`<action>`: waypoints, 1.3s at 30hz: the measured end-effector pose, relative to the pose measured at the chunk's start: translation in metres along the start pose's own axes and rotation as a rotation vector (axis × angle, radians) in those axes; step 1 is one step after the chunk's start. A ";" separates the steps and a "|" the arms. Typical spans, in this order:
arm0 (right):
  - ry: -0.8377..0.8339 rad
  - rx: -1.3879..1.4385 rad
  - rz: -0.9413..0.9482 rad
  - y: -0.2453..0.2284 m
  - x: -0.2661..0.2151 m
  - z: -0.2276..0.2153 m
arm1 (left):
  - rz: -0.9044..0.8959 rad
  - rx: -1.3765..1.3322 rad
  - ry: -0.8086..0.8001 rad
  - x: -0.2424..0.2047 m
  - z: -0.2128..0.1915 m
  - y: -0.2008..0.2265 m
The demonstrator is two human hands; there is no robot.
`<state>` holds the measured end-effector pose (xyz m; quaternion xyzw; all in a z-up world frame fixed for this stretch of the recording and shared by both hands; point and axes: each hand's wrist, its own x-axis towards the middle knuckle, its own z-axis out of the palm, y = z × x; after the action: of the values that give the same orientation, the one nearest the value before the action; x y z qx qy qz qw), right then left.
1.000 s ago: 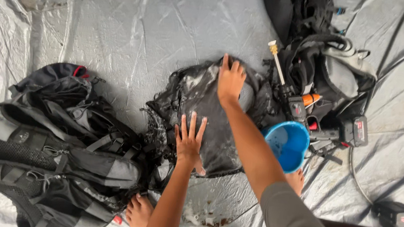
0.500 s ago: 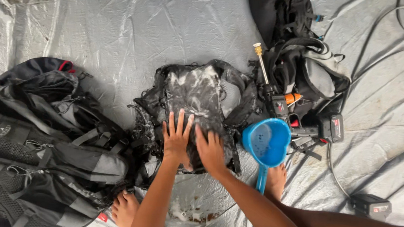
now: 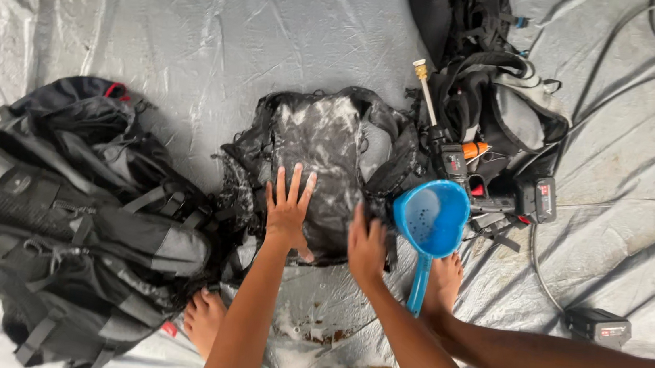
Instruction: The person cleans backpacks by scrubbing them with a soapy solution from a blue bucket and wiping them down.
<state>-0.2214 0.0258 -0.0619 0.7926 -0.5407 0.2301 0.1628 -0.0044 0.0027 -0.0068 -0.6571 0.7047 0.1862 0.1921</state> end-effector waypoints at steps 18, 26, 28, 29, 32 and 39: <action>-0.417 0.252 -0.187 -0.046 0.053 -0.002 | 0.147 0.033 0.236 0.045 -0.001 -0.038; -0.282 0.439 -0.544 -0.089 0.000 -0.022 | 0.190 0.225 1.036 0.031 -0.006 -0.046; -0.300 0.551 -0.447 -0.091 0.034 -0.014 | 0.194 0.176 1.071 0.025 -0.012 -0.047; -0.260 0.365 -0.369 -0.092 0.051 -0.011 | 0.183 0.168 0.985 0.020 -0.016 -0.046; -0.225 0.197 -0.341 -0.102 0.050 -0.016 | 0.161 0.145 0.779 0.013 -0.022 -0.042; -0.328 0.404 -0.558 -0.126 0.000 -0.028 | 0.128 0.128 0.270 0.020 -0.035 -0.050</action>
<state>-0.1097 0.0854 -0.0396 0.9517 -0.2669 0.1489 -0.0289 0.0438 -0.0361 0.0124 -0.6164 0.7749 0.0627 0.1251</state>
